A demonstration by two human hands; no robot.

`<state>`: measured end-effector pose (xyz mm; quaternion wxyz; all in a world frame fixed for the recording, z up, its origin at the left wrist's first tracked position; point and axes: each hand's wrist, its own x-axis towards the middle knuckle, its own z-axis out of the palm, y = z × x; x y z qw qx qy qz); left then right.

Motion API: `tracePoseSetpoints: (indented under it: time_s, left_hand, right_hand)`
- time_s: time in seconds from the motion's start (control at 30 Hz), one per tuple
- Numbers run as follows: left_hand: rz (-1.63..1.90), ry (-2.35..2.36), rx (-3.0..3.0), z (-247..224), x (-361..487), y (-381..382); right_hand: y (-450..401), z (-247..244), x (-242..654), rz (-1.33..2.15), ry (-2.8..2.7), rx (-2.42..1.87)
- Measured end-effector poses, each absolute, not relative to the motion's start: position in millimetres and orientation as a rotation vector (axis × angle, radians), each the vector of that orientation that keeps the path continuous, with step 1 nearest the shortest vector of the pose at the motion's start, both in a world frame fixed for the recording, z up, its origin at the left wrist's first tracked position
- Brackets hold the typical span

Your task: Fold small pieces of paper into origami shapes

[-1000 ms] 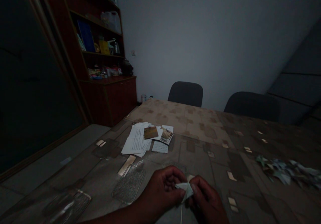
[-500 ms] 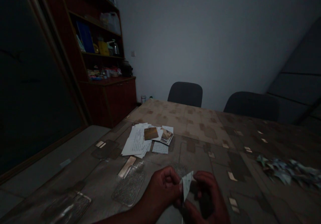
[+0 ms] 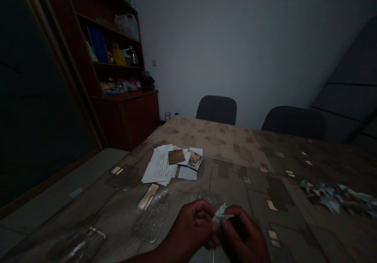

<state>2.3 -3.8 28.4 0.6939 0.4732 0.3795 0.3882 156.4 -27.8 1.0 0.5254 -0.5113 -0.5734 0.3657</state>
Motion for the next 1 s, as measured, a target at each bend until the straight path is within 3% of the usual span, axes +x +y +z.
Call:
tracePoseSetpoints:
  time_s: [0.5,1.0]
  left_hand:
    - [0.817,0.805,1.005,27,1,-5]
    - [0.900,0.915,1.094,32,1,-6]
  right_hand:
    - [-30,20,151,1.090,-1.135,-1.179]
    - [-30,8,156,0.852,-1.276,-1.209]
